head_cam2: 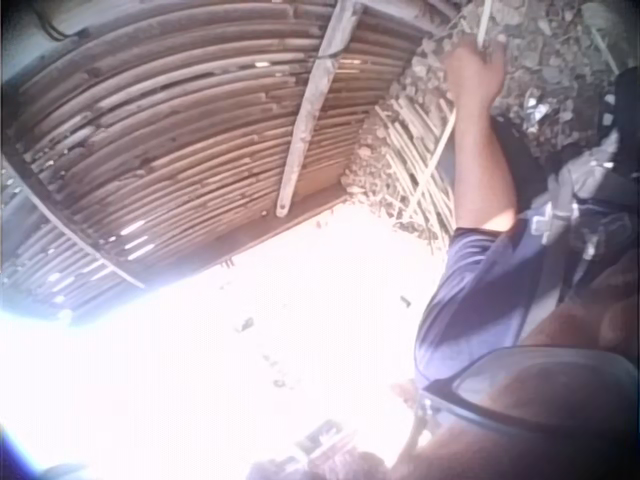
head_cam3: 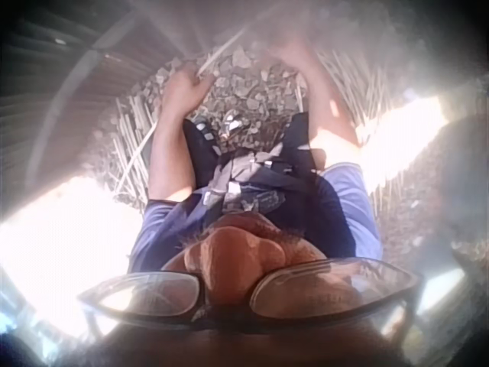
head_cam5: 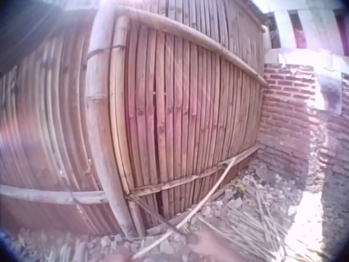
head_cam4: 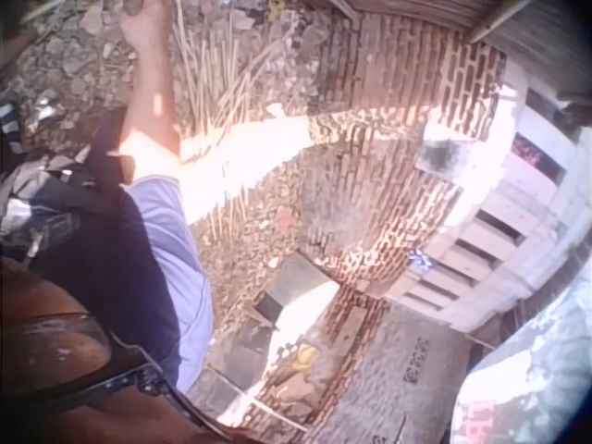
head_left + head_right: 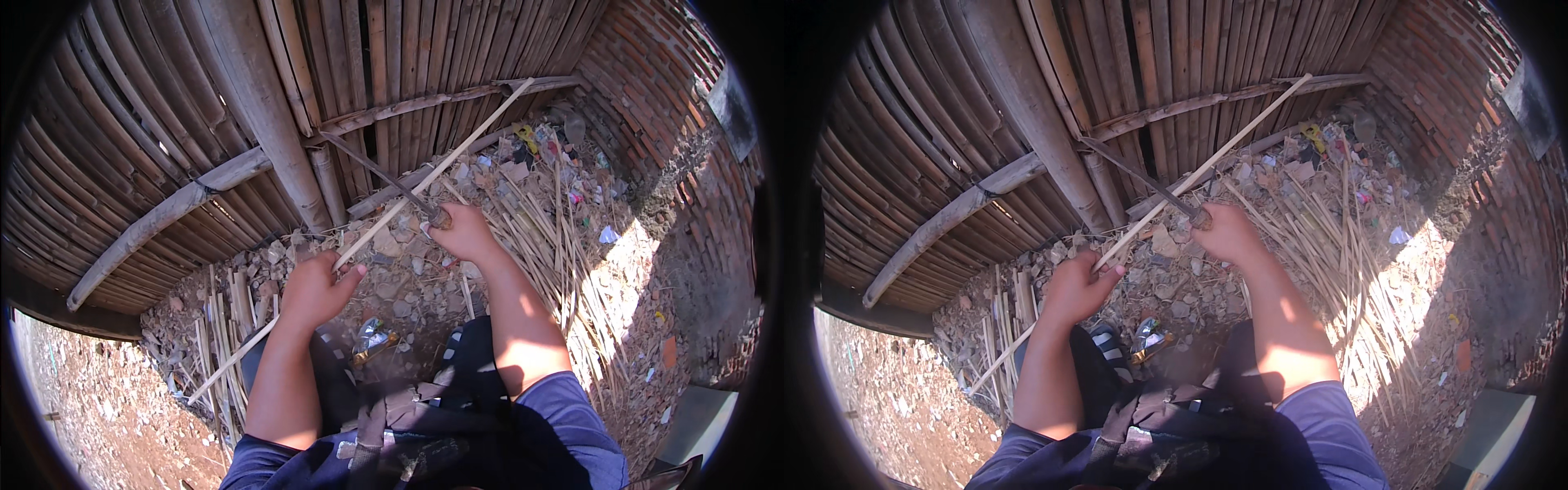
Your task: The person strips thin layers from a bamboo slat using a large knife, repeatedly drawing the blade along the length of the wood while holding it by hand.
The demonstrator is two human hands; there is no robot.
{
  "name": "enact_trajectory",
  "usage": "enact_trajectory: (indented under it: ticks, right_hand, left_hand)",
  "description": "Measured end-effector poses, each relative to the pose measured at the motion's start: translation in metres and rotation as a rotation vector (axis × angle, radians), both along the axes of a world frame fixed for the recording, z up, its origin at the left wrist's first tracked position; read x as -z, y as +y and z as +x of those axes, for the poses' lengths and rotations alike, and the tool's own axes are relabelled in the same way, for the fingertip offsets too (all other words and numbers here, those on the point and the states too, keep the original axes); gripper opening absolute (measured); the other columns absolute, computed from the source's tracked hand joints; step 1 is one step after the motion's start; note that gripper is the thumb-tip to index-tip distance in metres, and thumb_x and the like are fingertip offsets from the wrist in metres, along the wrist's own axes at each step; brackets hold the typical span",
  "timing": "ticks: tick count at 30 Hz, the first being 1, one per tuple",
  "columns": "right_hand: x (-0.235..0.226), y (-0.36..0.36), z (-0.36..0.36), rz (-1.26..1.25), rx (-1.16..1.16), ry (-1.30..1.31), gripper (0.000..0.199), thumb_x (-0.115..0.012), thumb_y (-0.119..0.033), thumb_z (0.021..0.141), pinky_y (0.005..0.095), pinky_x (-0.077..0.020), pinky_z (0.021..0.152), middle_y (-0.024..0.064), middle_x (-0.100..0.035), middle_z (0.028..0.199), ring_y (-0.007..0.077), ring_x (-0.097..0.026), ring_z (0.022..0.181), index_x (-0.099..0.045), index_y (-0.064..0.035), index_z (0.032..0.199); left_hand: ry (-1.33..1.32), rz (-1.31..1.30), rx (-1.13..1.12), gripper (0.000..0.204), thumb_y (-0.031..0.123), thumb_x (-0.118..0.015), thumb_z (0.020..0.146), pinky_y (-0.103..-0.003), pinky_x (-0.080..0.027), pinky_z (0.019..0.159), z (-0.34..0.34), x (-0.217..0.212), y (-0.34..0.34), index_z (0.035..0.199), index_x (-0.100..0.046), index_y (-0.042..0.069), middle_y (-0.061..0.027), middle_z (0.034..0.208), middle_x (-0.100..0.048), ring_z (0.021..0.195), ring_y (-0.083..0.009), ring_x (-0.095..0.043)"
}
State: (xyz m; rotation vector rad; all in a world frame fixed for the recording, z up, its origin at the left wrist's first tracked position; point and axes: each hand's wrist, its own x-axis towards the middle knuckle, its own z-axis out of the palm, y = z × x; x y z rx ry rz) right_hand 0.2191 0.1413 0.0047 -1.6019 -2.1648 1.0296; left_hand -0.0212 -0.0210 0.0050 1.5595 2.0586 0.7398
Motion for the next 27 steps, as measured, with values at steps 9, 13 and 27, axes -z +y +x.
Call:
enact_trajectory:
  ticks: [9,13,27]
  right_hand:
    - [0.018,-0.01,-0.016,0.251,-0.384,-0.157,0.047,-0.079,-0.035,0.078,0.0478,-0.0563,0.09,0.022,-0.074,0.103,0.042,-0.07,0.101,-0.073,-0.0082,0.117]
    - [0.038,0.02,0.005,0.126,-0.17,-0.049,0.052,-0.08,-0.037,0.08,0.0461,-0.0551,0.095,0.0229,-0.074,0.108,0.0407,-0.07,0.105,-0.072,-0.0059,0.12]
    - [0.007,-0.015,-0.022,0.186,-0.457,-0.224,0.047,-0.079,-0.033,0.079,0.0473,-0.056,0.09,0.0232,-0.074,0.105,0.0395,-0.071,0.1,-0.074,-0.0047,0.115]
  left_hand:
    - [0.023,-0.066,0.007,0.05,0.051,-0.075,0.089,-0.049,-0.055,0.069,0.002,0.004,0.001,0.089,-0.07,0.001,-0.0192,0.07,-0.068,0.073,-0.0405,-0.071]
    - [0.026,-0.031,0.018,0.05,0.051,-0.075,0.089,-0.048,-0.055,0.07,0.0,0.003,0.0,0.09,-0.07,0.001,-0.0195,0.071,-0.069,0.074,-0.0402,-0.071]
    - [0.032,-0.044,0.049,0.052,0.052,-0.074,0.089,-0.049,-0.055,0.069,0.001,0.01,0.001,0.088,-0.069,0.0,-0.0201,0.069,-0.067,0.073,-0.042,-0.07]
